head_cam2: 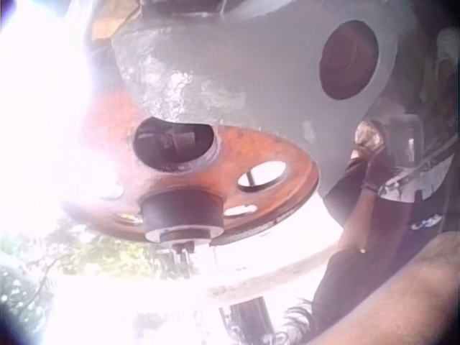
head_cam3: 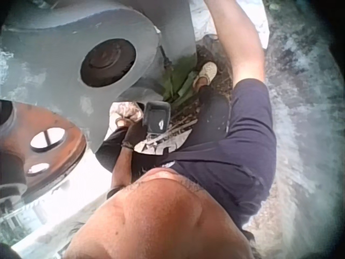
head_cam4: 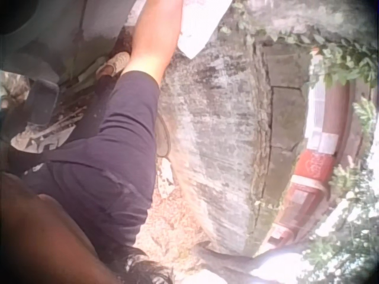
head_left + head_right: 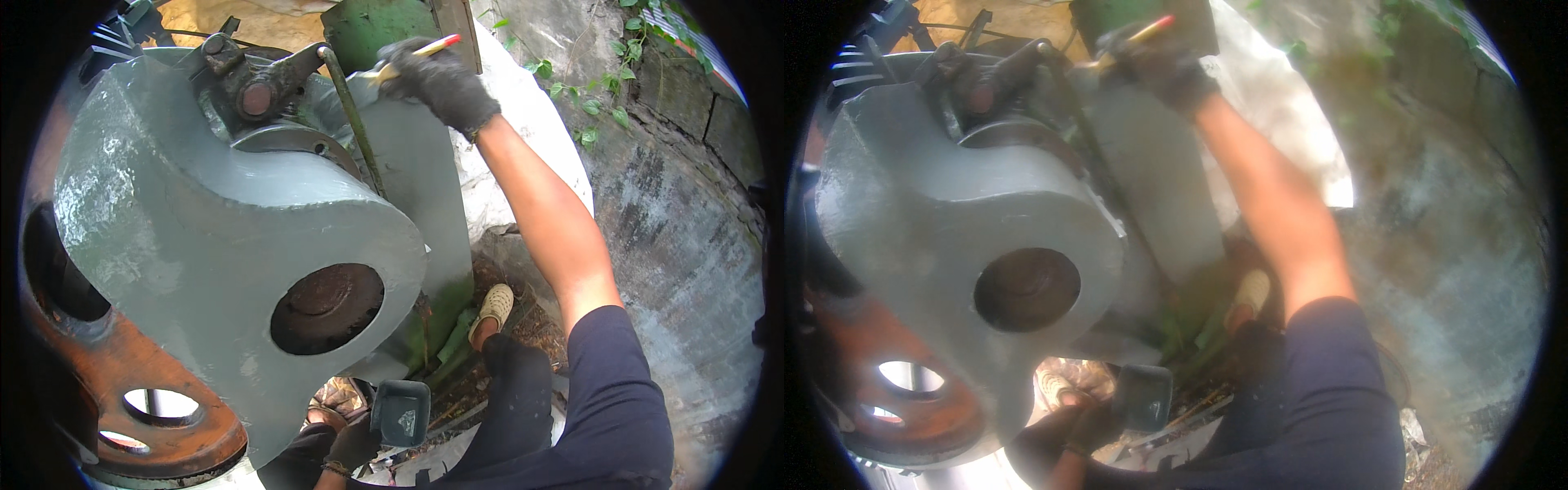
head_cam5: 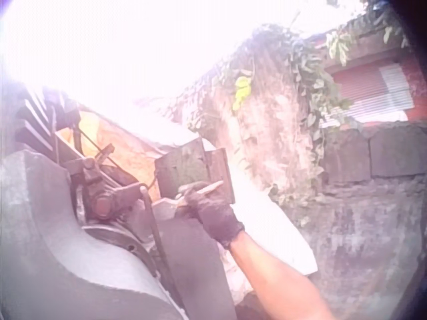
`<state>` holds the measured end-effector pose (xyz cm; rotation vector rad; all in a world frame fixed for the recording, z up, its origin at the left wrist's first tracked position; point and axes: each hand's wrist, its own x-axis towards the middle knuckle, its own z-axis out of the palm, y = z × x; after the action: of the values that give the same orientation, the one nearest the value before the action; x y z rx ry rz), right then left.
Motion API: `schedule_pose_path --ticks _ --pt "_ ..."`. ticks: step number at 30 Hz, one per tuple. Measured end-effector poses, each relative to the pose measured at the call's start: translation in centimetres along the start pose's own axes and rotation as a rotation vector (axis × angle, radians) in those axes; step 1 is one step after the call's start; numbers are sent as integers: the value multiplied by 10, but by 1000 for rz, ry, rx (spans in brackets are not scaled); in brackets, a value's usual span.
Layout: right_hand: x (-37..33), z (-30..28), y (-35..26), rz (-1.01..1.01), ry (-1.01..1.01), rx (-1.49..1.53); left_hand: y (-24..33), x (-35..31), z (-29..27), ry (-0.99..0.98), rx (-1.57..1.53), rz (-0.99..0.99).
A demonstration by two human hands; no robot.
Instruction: The person paints a large metal machine part with gray paint using a brush. They repeatedly dip the brush into a small container and apply paint to the curved and flat surfaces of the part.
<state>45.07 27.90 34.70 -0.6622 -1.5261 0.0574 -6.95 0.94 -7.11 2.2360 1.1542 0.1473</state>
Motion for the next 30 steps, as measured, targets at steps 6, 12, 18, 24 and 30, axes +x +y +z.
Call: schedule_pose_path --ticks 6,12,18,24,30 --pt "17 -5 -2 102 100 363 -8 3 5 32 83 68" --pt "4 5 -7 25 -146 30 1 3 2 -16 120 14" --pt "12 7 -43 236 162 257 -15 -1 5 -24 118 15" --pt "4 16 -6 128 -60 162 -23 4 7 -83 252 94" --pt "-1 -16 -18 86 208 373 19 11 -14 -57 231 118"
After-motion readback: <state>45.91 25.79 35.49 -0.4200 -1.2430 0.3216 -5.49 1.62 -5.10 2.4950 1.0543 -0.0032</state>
